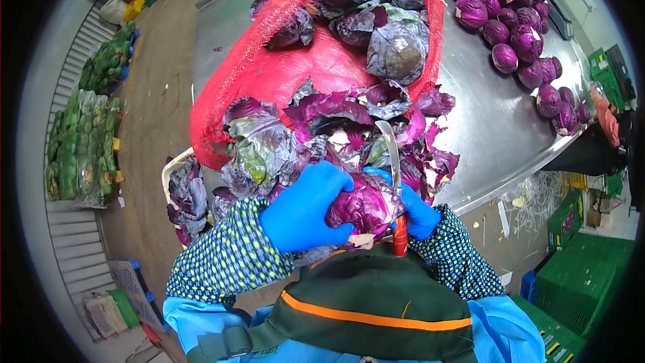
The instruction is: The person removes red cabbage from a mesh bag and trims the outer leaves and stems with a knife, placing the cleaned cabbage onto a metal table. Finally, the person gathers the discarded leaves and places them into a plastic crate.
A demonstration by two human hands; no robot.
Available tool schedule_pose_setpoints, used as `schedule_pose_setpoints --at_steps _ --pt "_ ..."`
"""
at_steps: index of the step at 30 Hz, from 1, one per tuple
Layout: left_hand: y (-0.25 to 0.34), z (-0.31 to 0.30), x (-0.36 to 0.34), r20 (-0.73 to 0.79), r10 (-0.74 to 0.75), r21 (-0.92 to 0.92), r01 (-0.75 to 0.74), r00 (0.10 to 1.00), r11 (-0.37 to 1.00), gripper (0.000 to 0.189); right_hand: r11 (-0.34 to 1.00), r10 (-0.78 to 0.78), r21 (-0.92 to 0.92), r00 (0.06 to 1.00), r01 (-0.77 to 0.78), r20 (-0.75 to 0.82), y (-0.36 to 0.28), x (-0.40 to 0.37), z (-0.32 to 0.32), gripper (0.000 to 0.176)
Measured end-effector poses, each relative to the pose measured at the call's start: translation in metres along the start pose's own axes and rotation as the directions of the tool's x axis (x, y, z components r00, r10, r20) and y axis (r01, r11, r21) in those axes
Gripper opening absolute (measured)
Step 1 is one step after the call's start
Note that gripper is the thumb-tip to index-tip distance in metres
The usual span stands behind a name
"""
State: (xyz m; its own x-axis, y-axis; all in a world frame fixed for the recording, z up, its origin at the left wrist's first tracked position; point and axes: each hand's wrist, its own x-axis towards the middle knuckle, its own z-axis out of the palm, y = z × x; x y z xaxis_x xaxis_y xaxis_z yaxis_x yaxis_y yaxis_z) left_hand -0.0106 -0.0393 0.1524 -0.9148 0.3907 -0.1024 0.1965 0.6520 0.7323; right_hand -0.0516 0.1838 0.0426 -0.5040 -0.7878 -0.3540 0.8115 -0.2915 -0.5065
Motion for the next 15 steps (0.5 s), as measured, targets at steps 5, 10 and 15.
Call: schedule_pose_setpoints --at_steps 5,10,15 --pt "-0.021 0.009 0.007 -0.182 0.129 0.244 -0.082 0.975 0.966 0.022 0.982 0.091 0.163 0.996 -0.091 0.009 0.009 -0.005 -0.005 0.064" --pt "-0.119 0.040 0.023 -0.098 -0.565 -0.672 0.364 0.819 0.645 0.023 0.831 0.232 0.512 0.972 -0.220 0.041 0.029 -0.003 -0.025 0.053" --pt "-0.085 0.071 -0.006 0.011 -0.794 -0.969 0.203 0.608 0.142 0.047 0.943 -0.103 0.313 0.994 0.108 -0.032 0.009 -0.018 -0.015 0.060"
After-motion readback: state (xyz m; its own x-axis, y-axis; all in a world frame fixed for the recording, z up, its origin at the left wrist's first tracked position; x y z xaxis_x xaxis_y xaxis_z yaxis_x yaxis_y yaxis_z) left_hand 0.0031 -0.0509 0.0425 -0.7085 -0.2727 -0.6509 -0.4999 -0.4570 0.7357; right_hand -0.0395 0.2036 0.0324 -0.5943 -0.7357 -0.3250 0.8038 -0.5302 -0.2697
